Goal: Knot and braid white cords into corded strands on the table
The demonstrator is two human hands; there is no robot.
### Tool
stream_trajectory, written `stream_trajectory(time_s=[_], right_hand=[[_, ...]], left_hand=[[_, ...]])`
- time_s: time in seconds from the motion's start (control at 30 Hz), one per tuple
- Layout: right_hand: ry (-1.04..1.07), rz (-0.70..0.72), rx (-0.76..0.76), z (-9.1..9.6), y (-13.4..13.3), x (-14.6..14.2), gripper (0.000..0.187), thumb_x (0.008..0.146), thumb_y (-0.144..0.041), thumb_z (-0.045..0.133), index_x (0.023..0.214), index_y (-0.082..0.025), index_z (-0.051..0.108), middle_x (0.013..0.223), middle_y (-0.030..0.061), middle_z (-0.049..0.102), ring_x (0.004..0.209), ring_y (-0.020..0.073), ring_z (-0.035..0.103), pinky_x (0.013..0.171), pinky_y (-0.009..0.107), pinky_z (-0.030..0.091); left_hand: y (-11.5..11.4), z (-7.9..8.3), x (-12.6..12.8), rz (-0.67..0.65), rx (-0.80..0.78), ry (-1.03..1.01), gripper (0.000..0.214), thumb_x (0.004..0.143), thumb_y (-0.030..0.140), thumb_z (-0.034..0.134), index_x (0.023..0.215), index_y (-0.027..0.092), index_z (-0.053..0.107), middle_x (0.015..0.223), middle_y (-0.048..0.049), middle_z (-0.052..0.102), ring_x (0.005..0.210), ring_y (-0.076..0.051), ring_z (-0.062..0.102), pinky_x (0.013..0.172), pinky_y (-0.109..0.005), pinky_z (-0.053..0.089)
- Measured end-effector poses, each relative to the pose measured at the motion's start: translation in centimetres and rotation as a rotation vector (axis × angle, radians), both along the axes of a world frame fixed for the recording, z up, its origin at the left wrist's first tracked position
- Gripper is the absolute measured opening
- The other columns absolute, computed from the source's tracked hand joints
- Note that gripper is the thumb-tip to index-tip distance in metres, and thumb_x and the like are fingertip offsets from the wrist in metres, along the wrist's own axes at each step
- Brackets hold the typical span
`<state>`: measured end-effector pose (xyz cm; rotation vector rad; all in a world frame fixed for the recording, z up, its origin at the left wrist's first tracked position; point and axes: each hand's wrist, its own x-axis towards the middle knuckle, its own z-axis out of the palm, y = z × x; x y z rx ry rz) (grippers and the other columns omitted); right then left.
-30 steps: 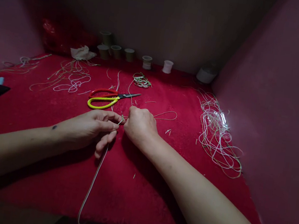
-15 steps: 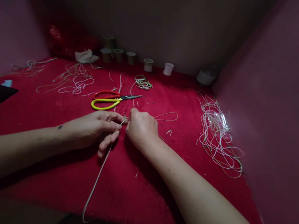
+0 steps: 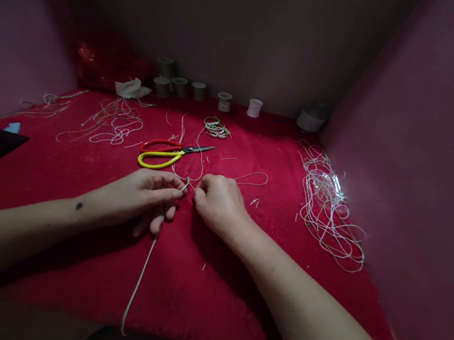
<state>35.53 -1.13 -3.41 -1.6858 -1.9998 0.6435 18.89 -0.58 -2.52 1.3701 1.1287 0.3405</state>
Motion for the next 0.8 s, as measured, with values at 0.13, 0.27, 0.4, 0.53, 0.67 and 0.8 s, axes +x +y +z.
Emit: stream_trajectory(time_s=[0.13, 0.27, 0.4, 0.53, 0.67, 0.8], right_hand=[[0.212, 0.031, -0.167, 0.5, 0.1, 0.5, 0.016, 0.077, -0.019, 0.054, 0.063, -0.013, 0.060, 0.056, 0.0004, 0.055, 0.050, 0.0069, 0.042, 0.049, 0.021, 0.031], [0.542, 0.029, -0.436, 0.7, -0.1, 0.7, 0.017, 0.079, -0.024, 0.055, 0.065, -0.015, 0.053, 0.043, -0.0052, 0.043, 0.035, 0.0045, 0.032, 0.036, 0.019, 0.022], [0.832, -0.033, -0.511, 0.6, -0.4, 0.5, 0.014, 0.077, -0.023, 0.057, 0.066, -0.016, 0.052, 0.039, -0.0067, 0.041, 0.030, 0.0047, 0.030, 0.030, 0.018, 0.019], [1.079, -0.073, -0.556, 0.4, -0.6, 0.0, 0.010, 0.074, -0.022, 0.061, 0.073, -0.016, 0.052, 0.049, -0.0059, 0.050, 0.032, 0.0040, 0.035, 0.028, 0.016, 0.022], [1.152, -0.078, -0.641, 0.3, -0.5, 0.0, 0.011, 0.074, -0.020, 0.061, 0.074, -0.016, 0.051, 0.051, -0.0060, 0.051, 0.031, 0.0032, 0.035, 0.026, 0.013, 0.022], [1.177, -0.053, -0.678, 0.5, -0.4, 0.4, 0.007, 0.078, -0.016, 0.057, 0.074, -0.015, 0.050, 0.068, -0.0011, 0.064, 0.030, 0.0012, 0.032, 0.024, 0.013, 0.019]], left_hand=[[0.0, 0.5, -0.6, 0.030, 0.496, 0.194, 0.017, 0.086, 0.028, 0.045, 0.084, 0.015, 0.056, 0.045, 0.0050, 0.049, 0.038, -0.007, 0.051, 0.038, -0.015, 0.040], [-0.4, 0.8, -0.8, 0.010, 0.404, 0.048, 0.015, 0.085, 0.026, 0.048, 0.088, 0.014, 0.057, 0.051, 0.0047, 0.053, 0.036, -0.005, 0.048, 0.037, -0.013, 0.037], [-0.7, 0.3, -0.4, -0.037, -0.090, -0.216, 0.019, 0.084, 0.023, 0.050, 0.101, 0.014, 0.053, 0.064, -0.0004, 0.062, 0.034, -0.007, 0.050, 0.027, -0.013, 0.032], [-0.5, -0.4, -0.2, -0.097, -0.327, -0.497, 0.038, 0.082, 0.015, 0.051, 0.120, 0.018, 0.046, 0.073, -0.0028, 0.065, 0.039, -0.008, 0.055, 0.032, -0.014, 0.042], [-0.3, -0.6, -0.3, -0.131, -0.499, -0.550, 0.027, 0.084, 0.016, 0.048, 0.111, 0.016, 0.053, 0.070, -0.0022, 0.063, 0.036, -0.007, 0.052, 0.030, -0.014, 0.041], [-0.6, -0.1, -0.5, -0.200, -0.520, -0.426, 0.012, 0.081, 0.020, 0.053, 0.075, 0.012, 0.059, 0.053, 0.0011, 0.054, 0.027, -0.005, 0.042, 0.024, -0.012, 0.031]])
